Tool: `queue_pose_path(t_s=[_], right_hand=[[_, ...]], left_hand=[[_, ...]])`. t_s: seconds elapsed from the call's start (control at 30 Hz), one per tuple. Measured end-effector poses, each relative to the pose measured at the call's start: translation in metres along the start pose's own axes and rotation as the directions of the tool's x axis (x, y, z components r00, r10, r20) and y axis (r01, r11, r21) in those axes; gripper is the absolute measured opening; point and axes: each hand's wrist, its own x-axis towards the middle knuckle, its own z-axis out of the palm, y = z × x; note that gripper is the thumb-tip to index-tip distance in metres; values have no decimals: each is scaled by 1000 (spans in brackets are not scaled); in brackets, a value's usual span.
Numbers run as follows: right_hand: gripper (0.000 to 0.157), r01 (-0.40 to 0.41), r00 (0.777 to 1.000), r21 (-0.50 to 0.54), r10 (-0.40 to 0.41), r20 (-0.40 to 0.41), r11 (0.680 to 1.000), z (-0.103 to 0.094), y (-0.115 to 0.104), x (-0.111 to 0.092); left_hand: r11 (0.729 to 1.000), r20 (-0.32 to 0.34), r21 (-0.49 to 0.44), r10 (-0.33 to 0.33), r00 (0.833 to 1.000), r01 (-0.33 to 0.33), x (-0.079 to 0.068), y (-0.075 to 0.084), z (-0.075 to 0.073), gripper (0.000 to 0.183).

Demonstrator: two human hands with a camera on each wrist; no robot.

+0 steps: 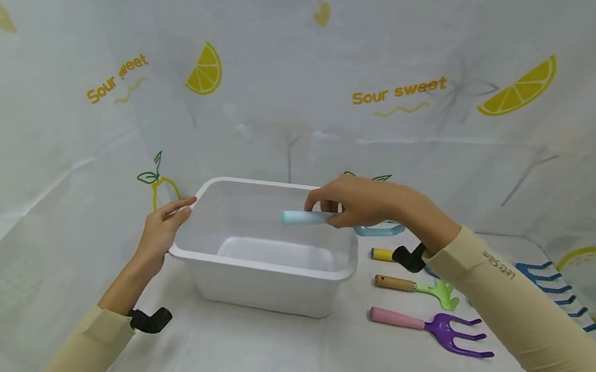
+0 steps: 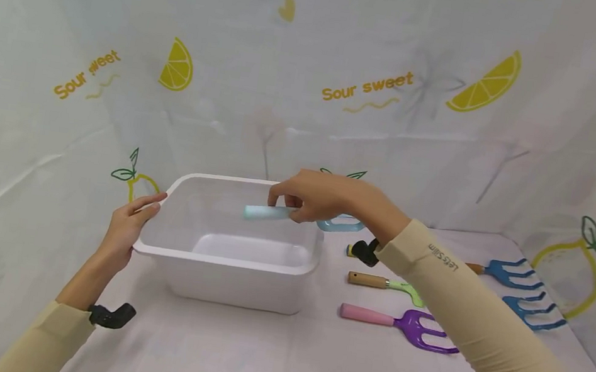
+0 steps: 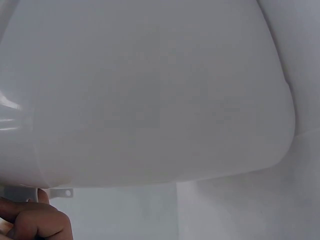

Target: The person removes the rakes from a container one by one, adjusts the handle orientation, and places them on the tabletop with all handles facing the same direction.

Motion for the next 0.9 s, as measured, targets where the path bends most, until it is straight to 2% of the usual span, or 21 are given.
queue_pose_path(t_s=[0.17, 0.5, 0.7, 0.9], right_hand=[[33, -59, 998, 32, 60, -17, 998, 2, 11, -28], [32, -152, 984, 16, 152, -87, 988, 6, 28, -85], [34, -232, 970, -13, 230, -78, 973, 17, 43, -120], [32, -314, 949, -5, 313, -41, 949, 38, 67, -158]], left_hand=[[1000, 1, 7, -2, 1000, 2, -1, 1, 0, 50], [1000, -6, 15, -14, 1000, 14, 0, -1, 0, 49], [1000, -5, 5, -14, 1000, 14, -1, 0, 0, 49], [1000, 0, 5, -15, 1000, 15, -2, 2, 1, 49]])
